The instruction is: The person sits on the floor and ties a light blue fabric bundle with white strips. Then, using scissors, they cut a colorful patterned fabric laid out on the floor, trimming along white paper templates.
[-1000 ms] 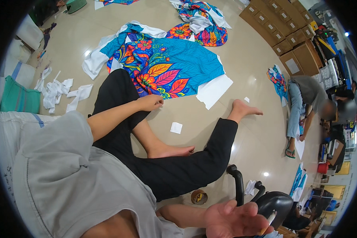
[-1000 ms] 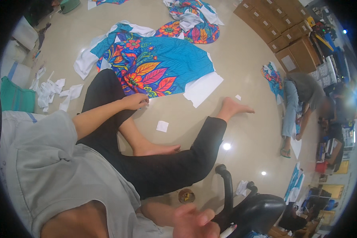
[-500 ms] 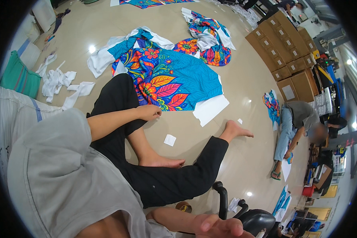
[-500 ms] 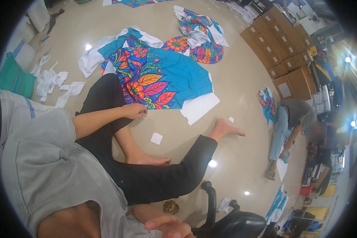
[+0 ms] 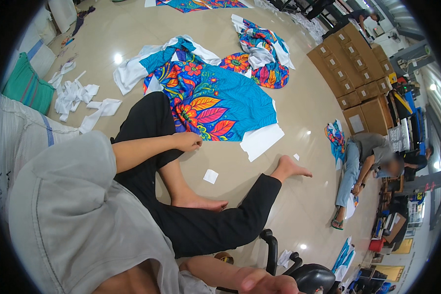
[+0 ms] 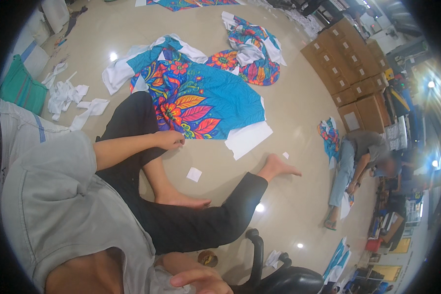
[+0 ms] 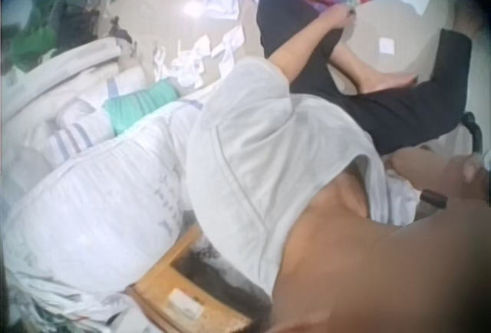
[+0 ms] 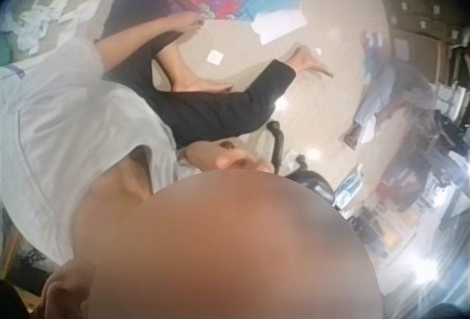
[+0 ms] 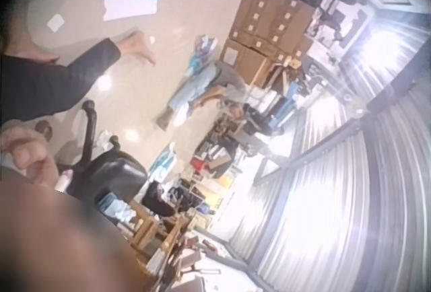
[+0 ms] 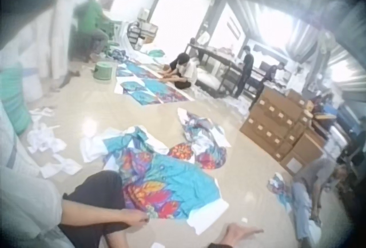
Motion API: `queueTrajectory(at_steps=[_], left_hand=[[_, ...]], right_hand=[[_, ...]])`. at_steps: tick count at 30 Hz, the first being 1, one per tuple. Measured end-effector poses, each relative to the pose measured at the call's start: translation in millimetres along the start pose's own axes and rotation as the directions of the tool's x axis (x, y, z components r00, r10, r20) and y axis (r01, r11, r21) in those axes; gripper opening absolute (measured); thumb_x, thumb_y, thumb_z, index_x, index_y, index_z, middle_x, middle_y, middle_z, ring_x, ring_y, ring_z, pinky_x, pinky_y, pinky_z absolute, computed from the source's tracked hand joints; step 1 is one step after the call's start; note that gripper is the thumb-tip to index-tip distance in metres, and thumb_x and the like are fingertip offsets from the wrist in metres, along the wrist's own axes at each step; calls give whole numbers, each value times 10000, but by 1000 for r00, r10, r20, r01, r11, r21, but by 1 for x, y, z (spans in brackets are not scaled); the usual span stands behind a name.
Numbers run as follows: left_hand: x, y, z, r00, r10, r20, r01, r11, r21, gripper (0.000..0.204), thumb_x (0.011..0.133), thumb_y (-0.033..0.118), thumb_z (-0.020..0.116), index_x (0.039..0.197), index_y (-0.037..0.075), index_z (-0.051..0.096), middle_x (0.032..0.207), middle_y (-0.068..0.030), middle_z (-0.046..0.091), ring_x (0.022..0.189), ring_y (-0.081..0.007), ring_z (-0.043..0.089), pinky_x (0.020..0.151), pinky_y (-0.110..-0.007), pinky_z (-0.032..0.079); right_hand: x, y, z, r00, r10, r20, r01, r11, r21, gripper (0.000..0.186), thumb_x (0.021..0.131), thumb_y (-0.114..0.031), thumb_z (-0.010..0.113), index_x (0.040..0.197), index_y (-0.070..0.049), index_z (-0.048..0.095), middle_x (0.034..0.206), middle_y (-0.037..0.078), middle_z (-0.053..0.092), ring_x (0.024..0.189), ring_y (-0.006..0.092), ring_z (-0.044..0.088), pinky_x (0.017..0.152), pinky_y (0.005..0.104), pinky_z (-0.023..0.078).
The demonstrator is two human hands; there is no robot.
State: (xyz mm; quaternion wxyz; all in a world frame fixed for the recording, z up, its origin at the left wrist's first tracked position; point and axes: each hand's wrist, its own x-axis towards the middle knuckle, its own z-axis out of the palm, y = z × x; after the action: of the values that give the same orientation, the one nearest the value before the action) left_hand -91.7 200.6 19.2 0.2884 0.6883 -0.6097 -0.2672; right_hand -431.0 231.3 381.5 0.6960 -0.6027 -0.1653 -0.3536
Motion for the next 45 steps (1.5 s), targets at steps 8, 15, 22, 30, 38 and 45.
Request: queueTrajectory(at_steps=[8,15,22,30,38,45], left_hand=[[-1,0,0,1000,-27,12,27,1000,-14,163,806,148,557,902,21,591,864,-150,621,832,-317,601,725,-412,462],[0,5,0,999,-37,37,37,999,-10,166,807,153,563,907,23,586,866,-152,614,819,-317,600,714,-407,462],[1,-5,3,999,29,21,-30,999,19,177,809,164,566,919,26,577,873,-151,605,816,-313,604,705,-403,466],[0,-1,3,1000,4,26,-5,1000,10,179,811,165,568,922,25,580,876,-154,607,833,-313,603,718,-404,467],[-3,11,-5,998,-43,45,44,999,-21,175,807,155,566,908,14,582,872,-160,610,844,-326,592,729,-409,458],[4,5,-3,1000,15,-3,-15,999,-37,169,810,143,558,913,11,584,859,-154,609,806,-306,600,712,-398,464]], right_hand=[[-1,6,4,999,-38,1,38,999,-12,539,920,-403,418,1402,-214,265,1476,4,233,1322,305,271,898,491,383],[0,9,7,999,-52,0,52,998,-28,575,912,-392,443,1408,-184,239,1480,32,218,1319,311,280,890,473,391],[2,12,9,998,-63,0,63,997,-38,615,903,-381,468,1414,-155,212,1483,61,203,1317,317,289,881,454,399],[4,16,11,997,-79,-4,79,995,-54,663,893,-368,497,1421,-122,181,1487,93,185,1315,325,300,871,433,409],[4,20,13,995,-98,-13,97,992,-83,713,883,-356,526,1428,-89,151,1491,125,168,1312,332,310,862,412,419],[-6,22,13,969,-241,-63,218,943,-250,759,874,-345,551,1434,-60,124,1494,154,153,1310,339,319,853,393,427]])
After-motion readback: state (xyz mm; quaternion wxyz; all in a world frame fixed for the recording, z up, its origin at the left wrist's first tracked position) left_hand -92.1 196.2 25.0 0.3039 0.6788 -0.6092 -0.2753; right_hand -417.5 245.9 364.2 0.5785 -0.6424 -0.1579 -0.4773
